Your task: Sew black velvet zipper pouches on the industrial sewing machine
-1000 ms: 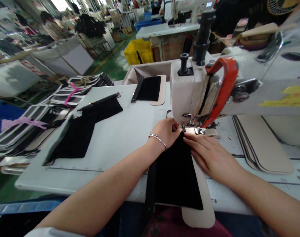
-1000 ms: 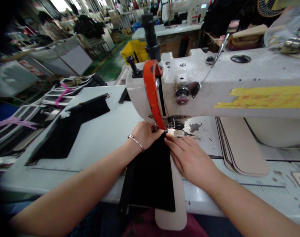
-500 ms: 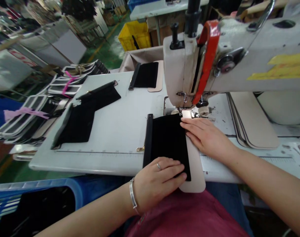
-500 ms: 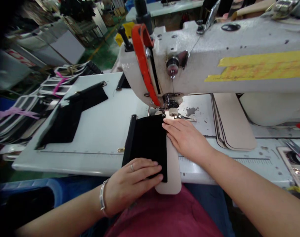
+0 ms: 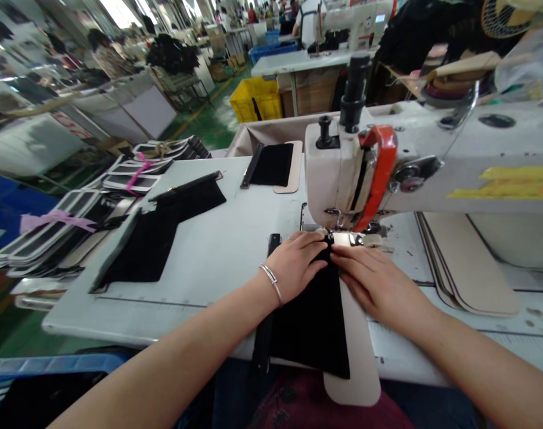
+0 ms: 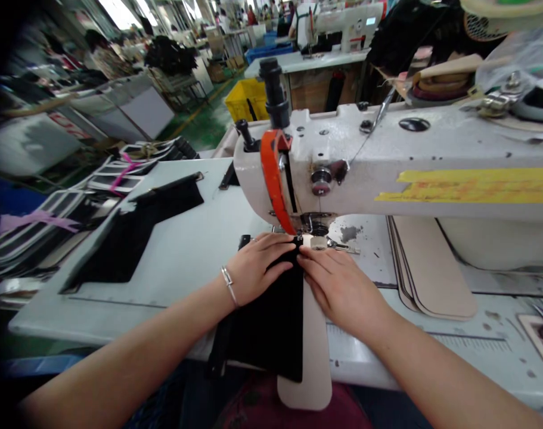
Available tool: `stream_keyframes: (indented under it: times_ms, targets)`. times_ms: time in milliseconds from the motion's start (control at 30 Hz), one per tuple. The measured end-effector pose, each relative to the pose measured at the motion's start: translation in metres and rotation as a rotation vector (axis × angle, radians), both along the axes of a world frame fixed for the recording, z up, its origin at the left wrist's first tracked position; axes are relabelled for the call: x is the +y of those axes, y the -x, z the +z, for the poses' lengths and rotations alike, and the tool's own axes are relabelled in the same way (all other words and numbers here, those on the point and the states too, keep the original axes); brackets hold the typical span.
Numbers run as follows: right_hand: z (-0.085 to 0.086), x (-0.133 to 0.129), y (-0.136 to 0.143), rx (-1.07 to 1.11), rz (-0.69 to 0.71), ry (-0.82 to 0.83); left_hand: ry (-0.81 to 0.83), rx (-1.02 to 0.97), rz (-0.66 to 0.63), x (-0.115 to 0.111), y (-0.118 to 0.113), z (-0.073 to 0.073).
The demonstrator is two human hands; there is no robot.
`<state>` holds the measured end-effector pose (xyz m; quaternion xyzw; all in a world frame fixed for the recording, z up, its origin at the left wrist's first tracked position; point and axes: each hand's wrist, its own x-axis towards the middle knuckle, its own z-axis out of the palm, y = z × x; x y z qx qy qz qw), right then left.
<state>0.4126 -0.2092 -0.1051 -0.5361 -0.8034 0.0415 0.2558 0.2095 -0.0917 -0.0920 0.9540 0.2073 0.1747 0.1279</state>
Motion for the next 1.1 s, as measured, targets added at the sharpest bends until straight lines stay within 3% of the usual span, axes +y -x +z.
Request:
stream_keyframes:
  times_ms: [800,867,1000,1100]
  targets:
    - [0.000,0.001,0.000,-0.029,-0.006,-0.007,-0.029,-0.024,0.032,-0.002,-0.002,0.002]
    - [0.003,-0.010,0.002,-0.023,-0.022,0.012,-0.030,0.001,-0.016,-0.011,0.008,0.007]
    - [0.006,-0.057,0.013,0.035,-0.016,0.049,0.049,0.005,-0.281,-0.057,0.040,0.016]
    - [0.001,-0.089,0.019,0.084,-0.002,0.028,0.007,-0.049,-0.308,-0.089,0.057,0.016]
